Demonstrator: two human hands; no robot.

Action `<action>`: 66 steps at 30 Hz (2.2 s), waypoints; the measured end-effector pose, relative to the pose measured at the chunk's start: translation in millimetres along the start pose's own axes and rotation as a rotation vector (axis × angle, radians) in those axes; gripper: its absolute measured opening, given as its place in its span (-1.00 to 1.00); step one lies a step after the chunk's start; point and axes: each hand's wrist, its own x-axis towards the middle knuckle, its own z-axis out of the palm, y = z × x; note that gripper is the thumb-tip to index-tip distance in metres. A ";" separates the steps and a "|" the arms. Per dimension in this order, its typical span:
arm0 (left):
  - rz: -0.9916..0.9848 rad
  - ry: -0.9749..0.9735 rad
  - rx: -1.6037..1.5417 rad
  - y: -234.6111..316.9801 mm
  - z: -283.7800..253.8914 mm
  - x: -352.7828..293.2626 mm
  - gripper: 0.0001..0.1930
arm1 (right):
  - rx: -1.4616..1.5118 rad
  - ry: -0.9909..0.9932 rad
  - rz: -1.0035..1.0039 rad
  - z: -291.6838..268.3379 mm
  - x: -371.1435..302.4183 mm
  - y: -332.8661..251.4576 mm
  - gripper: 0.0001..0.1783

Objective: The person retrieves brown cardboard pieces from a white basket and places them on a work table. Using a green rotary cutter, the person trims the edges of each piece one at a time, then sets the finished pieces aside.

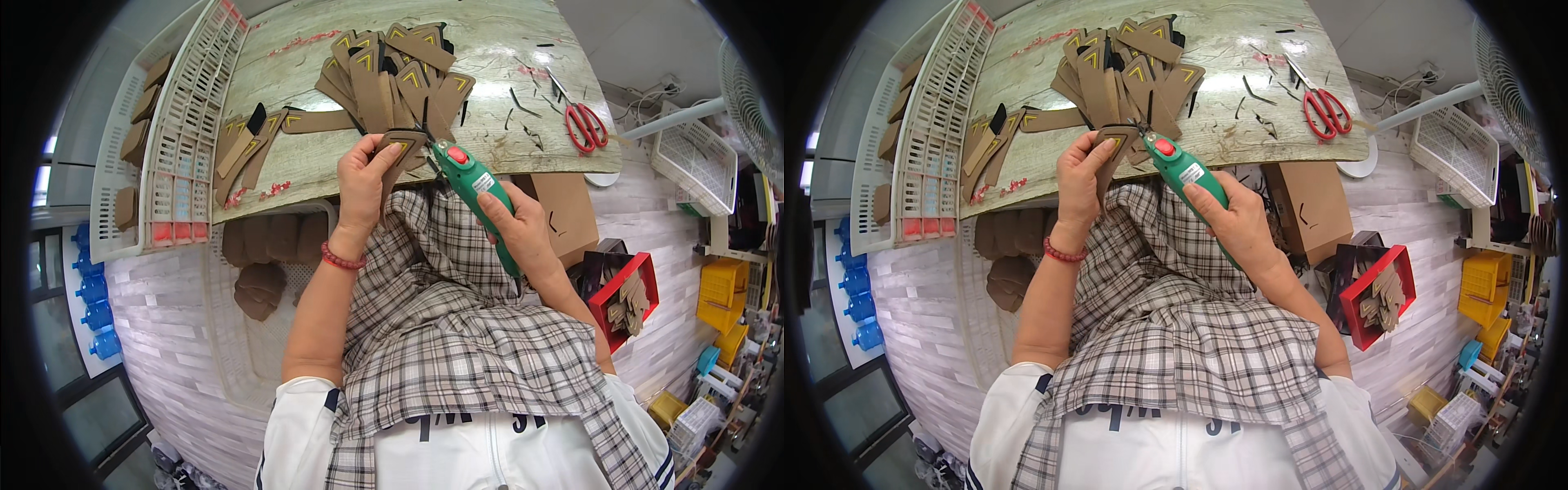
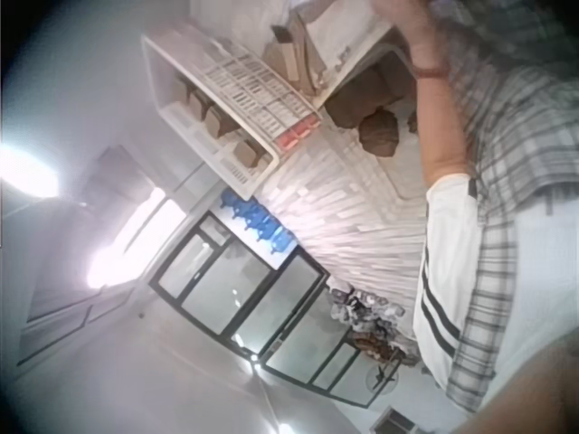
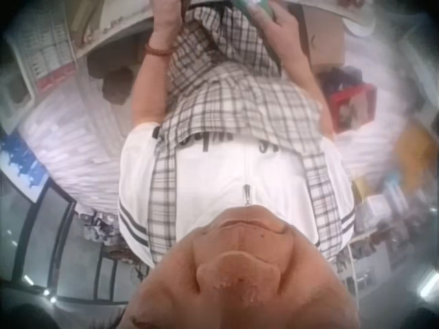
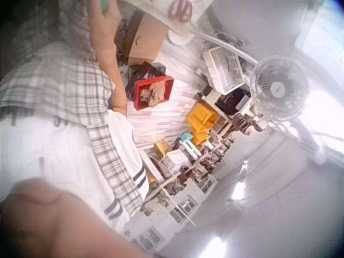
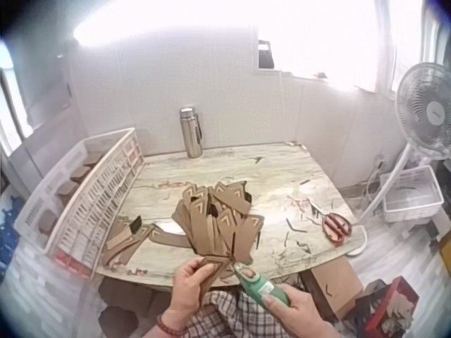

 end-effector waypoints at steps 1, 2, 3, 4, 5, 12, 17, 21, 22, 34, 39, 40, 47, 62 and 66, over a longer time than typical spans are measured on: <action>-0.005 -0.011 0.021 1.4 -4.2 1.3 -0.87 | -0.005 -0.009 -0.010 0.2 0.1 0.2 -0.58; -0.010 -0.021 0.044 2.7 -8.5 2.7 -0.87 | -0.011 -0.016 -0.008 0.1 0.0 0.5 -0.58; -0.009 -0.039 0.077 4.6 -13.1 4.1 -0.88 | -0.016 -0.024 -0.005 0.0 -0.2 0.8 -0.58; -0.013 -0.042 0.106 6.4 -16.2 5.4 -0.88 | -0.022 -0.031 -0.003 -0.1 -0.2 1.0 -0.58; -0.018 -0.046 0.134 8.4 -18.4 6.7 -0.89 | -0.031 -0.043 0.003 -0.6 -0.3 1.1 -0.59; -0.063 -0.161 0.302 29.0 -37.0 12.4 -0.89 | -0.072 -0.111 0.028 0.2 -0.2 -0.2 -0.59; -0.061 -0.224 0.423 38.7 -43.2 15.4 -0.91 | -0.104 -0.134 0.015 1.2 0.6 1.7 -0.58; -0.057 -0.246 0.480 42.1 -46.2 17.6 -0.88 | -0.096 -0.160 0.036 1.6 1.5 3.6 -0.57; -0.083 -0.250 0.479 43.9 -45.4 17.2 -0.88 | -0.098 -0.162 0.040 1.9 1.4 3.1 -0.57; -0.238 -0.343 0.601 51.5 -35.6 15.1 -0.90 | -0.105 -0.181 0.080 7.9 5.8 0.5 -0.57; -0.197 -0.399 0.625 45.8 -43.5 19.5 -0.89 | -0.127 -0.159 0.049 17.6 13.5 0.0 -0.58; -0.205 -0.397 0.620 45.1 -45.6 20.3 -0.89 | -0.090 -0.140 0.063 18.1 13.9 2.0 -0.58; -0.149 -0.080 0.751 83.9 -144.9 56.8 -0.86 | -0.099 -0.068 0.108 16.3 14.0 7.5 -0.56; 0.550 0.150 1.537 16.3 -127.7 37.5 -0.80 | -0.082 -0.047 0.030 15.7 4.9 16.4 -0.55; 0.506 0.381 1.369 12.8 -128.8 29.1 -0.68 | -0.085 -0.074 0.021 19.4 4.6 15.4 -0.55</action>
